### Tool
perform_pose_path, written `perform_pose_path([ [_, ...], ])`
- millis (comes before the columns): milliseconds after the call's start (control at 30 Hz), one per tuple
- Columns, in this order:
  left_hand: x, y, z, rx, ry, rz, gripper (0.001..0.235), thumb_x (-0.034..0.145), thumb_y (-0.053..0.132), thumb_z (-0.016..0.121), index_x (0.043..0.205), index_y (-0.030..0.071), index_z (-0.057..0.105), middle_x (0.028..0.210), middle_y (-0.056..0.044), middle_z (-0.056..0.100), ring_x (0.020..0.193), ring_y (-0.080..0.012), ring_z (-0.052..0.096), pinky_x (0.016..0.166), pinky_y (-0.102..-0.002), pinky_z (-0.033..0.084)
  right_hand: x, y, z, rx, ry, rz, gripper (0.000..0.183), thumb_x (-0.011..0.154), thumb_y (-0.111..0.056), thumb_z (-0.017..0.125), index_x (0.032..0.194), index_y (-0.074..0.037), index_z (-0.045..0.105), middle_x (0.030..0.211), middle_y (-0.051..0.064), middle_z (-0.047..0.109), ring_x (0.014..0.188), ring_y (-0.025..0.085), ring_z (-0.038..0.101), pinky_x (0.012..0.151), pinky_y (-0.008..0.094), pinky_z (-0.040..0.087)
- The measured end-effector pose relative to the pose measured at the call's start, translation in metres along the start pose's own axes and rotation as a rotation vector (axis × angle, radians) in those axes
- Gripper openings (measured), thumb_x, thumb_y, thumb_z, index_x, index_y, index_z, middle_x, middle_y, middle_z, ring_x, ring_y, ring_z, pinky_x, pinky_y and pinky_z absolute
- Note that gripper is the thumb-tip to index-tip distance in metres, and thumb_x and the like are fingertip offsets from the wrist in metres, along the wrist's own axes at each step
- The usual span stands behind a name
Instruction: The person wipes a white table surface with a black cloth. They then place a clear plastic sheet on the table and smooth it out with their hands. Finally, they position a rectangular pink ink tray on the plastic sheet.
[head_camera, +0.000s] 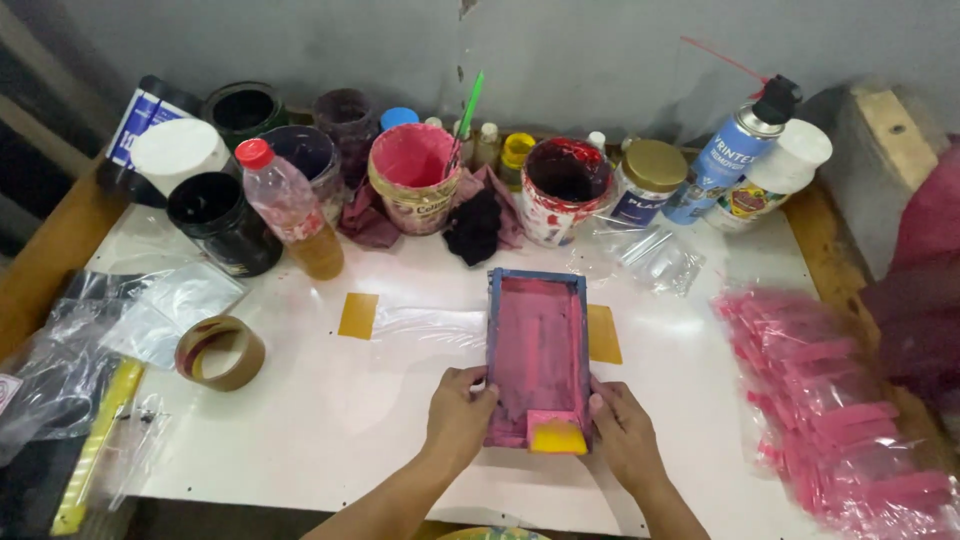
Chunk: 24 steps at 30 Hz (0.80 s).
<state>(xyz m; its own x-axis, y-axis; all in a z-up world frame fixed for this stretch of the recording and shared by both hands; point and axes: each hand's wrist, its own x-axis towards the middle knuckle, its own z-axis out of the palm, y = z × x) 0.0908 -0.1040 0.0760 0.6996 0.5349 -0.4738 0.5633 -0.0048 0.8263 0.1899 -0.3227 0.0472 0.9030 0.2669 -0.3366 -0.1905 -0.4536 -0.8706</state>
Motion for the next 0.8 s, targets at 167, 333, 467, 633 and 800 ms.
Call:
perform_pose_path([
  [167, 0.003, 0.016, 0.001, 0.003, -0.003, -0.038, 0.043, 0.092, 0.031, 0.058, 0.13, 0.015, 0.073, 0.119, -0.003, 0.065, 0.099, -0.0177, 0.069, 0.088, -0.029, 0.059, 0.011, 0.001, -0.003, -0.042, -0.026, -0.047, 0.054, 0.097, -0.033, 0.05, 0.144, -0.012, 0.063, 0.123, 0.004, 0.063, 0.116, 0.018, 0.062, 0.1, 0.031, 0.05],
  [333, 0.006, 0.023, 0.01, 0.02, -0.008, -0.123, 0.042, 0.093, 0.03, 0.059, 0.129, 0.012, 0.071, 0.119, -0.001, 0.064, 0.1, -0.0167, 0.069, 0.087, -0.029, 0.06, 0.021, 0.001, -0.006, -0.057, -0.018, -0.114, 0.054, 0.095, -0.037, 0.051, 0.14, -0.011, 0.067, 0.119, 0.007, 0.064, 0.111, 0.02, 0.066, 0.09, 0.033, 0.056],
  [467, 0.001, 0.033, 0.006, 0.041, -0.011, -0.12, 0.042, 0.095, 0.031, 0.059, 0.132, 0.015, 0.071, 0.12, -0.002, 0.065, 0.103, -0.0171, 0.069, 0.09, -0.03, 0.061, 0.022, -0.003, -0.004, 0.044, -0.026, -0.073, 0.054, 0.096, -0.036, 0.049, 0.139, -0.007, 0.065, 0.123, 0.007, 0.064, 0.113, 0.021, 0.067, 0.087, 0.034, 0.059],
  [633, -0.003, 0.03, 0.007, -0.082, -0.011, -0.146, 0.042, 0.097, 0.025, 0.057, 0.137, 0.013, 0.067, 0.119, -0.002, 0.062, 0.104, -0.017, 0.067, 0.084, -0.031, 0.068, 0.022, 0.026, -0.003, 0.052, 0.036, -0.24, 0.053, 0.097, -0.037, 0.048, 0.135, -0.005, 0.067, 0.126, 0.009, 0.069, 0.116, 0.021, 0.068, 0.099, 0.035, 0.054],
  [800, 0.004, -0.01, 0.008, -0.101, 0.04, -0.037, 0.045, 0.092, 0.024, 0.066, 0.135, 0.015, 0.072, 0.114, -0.001, 0.065, 0.094, -0.0134, 0.069, 0.081, -0.027, 0.064, 0.012, 0.038, -0.005, 0.127, -0.042, -0.215, 0.057, 0.096, -0.038, 0.048, 0.14, -0.005, 0.064, 0.126, 0.009, 0.065, 0.118, 0.02, 0.066, 0.095, 0.032, 0.058],
])
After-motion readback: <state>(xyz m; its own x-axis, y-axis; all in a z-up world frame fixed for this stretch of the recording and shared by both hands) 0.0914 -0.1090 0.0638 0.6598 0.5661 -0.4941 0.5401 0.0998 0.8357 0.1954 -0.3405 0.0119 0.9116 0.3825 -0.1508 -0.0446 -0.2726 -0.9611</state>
